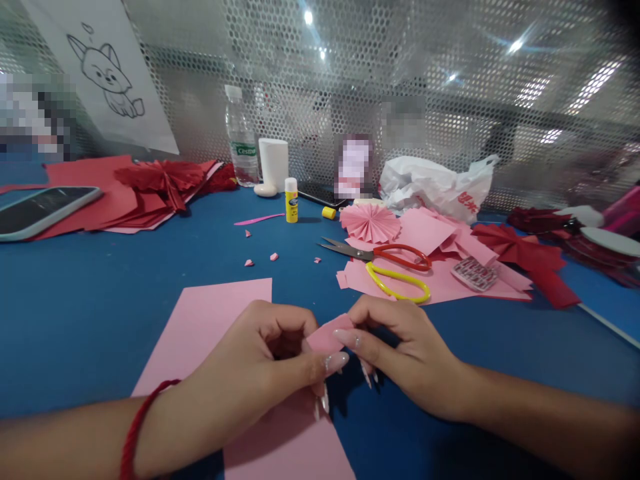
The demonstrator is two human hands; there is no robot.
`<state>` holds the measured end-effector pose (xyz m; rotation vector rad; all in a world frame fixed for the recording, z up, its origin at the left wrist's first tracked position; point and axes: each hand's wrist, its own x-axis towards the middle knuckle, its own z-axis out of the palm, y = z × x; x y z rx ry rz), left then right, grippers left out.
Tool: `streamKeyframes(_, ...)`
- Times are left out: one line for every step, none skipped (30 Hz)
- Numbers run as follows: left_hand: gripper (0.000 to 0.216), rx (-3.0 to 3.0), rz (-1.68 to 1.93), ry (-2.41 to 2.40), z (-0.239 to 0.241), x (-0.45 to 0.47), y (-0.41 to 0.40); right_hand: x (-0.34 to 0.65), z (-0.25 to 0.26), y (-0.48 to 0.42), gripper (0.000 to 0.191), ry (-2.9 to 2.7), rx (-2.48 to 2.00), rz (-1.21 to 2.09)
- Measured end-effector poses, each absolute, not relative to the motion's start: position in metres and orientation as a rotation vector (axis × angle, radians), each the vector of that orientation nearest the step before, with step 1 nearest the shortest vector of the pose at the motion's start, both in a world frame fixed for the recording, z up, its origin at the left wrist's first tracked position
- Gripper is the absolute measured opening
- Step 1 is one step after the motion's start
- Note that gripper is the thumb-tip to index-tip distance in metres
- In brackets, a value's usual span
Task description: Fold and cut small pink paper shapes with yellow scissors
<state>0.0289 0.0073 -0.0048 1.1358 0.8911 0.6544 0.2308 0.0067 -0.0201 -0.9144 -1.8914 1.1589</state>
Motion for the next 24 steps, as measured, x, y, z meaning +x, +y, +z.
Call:
streamKeyframes(0.033,1.146,0.653,0.897,-0.0054,0.0285,0.0072,0.2308,-0.0201,0.0069,0.025,-1.892,-0.914,1.160)
streamKeyframes(0.033,1.158,0.652,0.905,-0.0058,0.0282,0.0071,0.2308,-0.0201,0.0070,0.025,-1.893,-0.912,1.159)
streamKeyframes(0.033,1.175,0.650,0.910,-0.0061,0.0279,0.0070,0.2307,-0.0202,0.0070,0.024,-1.895,-0.910,1.155)
streamKeyframes(0.034,1.193,0.649,0.910,-0.0060,0.0278,0.0070,0.2306,-0.0204,0.0069,0.024,-1.897,-0.906,1.151)
streamKeyframes(0.034,1.209,0.649,0.912,-0.0058,0.0278,0.0070,0.2305,-0.0206,0.0067,0.024,-1.899,-0.904,1.148)
streamKeyframes(0.035,1.223,0.652,0.915,-0.0054,0.0279,0.0070,0.2304,-0.0208,0.0064,0.024,-1.900,-0.904,1.149)
streamKeyframes(0.035,1.232,0.652,0.920,-0.0050,0.0280,0.0069,0.2303,-0.0209,0.0061,0.024,-1.899,-0.904,1.150)
streamKeyframes(0.035,1.236,0.651,0.929,-0.0046,0.0282,0.0069,0.2302,-0.0210,0.0058,0.024,-1.899,-0.902,1.150)
streamKeyframes(0.035,1.235,0.650,0.935,-0.0043,0.0284,0.0069,0.2301,-0.0211,0.0057,0.024,-1.899,-0.898,1.149)
streamKeyframes(0.034,1.233,0.649,0.937,-0.0041,0.0285,0.0069,0.2301,-0.0211,0.0056,0.024,-1.899,-0.895,1.149)
streamKeyframes(0.034,1.232,0.648,0.933,-0.0040,0.0287,0.0070,0.2301,-0.0210,0.0057,0.024,-1.899,-0.892,1.151)
streamKeyframes(0.033,1.233,0.647,0.928,-0.0040,0.0287,0.0071,0.2302,-0.0209,0.0058,0.024,-1.898,-0.889,1.153)
streamKeyframes(0.033,1.238,0.648,0.927,-0.0041,0.0288,0.0073,0.2304,-0.0208,0.0060,0.024,-1.897,-0.890,1.157)
streamKeyframes(0.033,1.247,0.651,0.927,-0.0042,0.0288,0.0075,0.2306,-0.0207,0.0061,0.023,-1.896,-0.892,1.162)
streamKeyframes(0.033,1.256,0.652,0.927,-0.0043,0.0288,0.0077,0.2308,-0.0207,0.0062,0.023,-1.895,-0.894,1.164)
streamKeyframes(0.033,1.262,0.650,0.930,-0.0044,0.0288,0.0079,0.2311,-0.0207,0.0063,0.023,-1.895,-0.894,1.163)
streamKeyframes(0.033,1.270,0.650,0.931,-0.0046,0.0288,0.0081,0.2313,-0.0208,0.0063,0.023,-1.896,-0.892,1.161)
streamKeyframes(0.032,1.273,0.650,0.929,-0.0047,0.0289,0.0082,0.2315,-0.0210,0.0064,0.023,-1.897,-0.891,1.160)
streamKeyframes(0.032,1.275,0.650,0.927,-0.0049,0.0289,0.0082,0.2315,-0.0211,0.0065,0.023,-1.897,-0.889,1.161)
streamKeyframes(0.032,1.276,0.649,0.925,-0.0050,0.0290,0.0081,0.2315,-0.0213,0.0066,0.023,-1.895,-0.889,1.163)
streamKeyframes(0.032,1.279,0.648,0.924,-0.0051,0.0291,0.0080,0.2313,-0.0214,0.0068,0.023,-1.893,-0.893,1.165)
streamKeyframes(0.032,1.281,0.650,0.924,-0.0052,0.0292,0.0078,0.2311,-0.0214,0.0069,0.024,-1.891,-0.896,1.168)
streamKeyframes(0.032,1.282,0.649,0.924,-0.0051,0.0293,0.0075,0.2308,-0.0213,0.0071,0.024,-1.888,-0.899,1.169)
streamKeyframes(0.033,1.285,0.646,0.928,-0.0051,0.0293,0.0073,0.2305,-0.0212,0.0072,0.024,-1.886,-0.899,1.172)
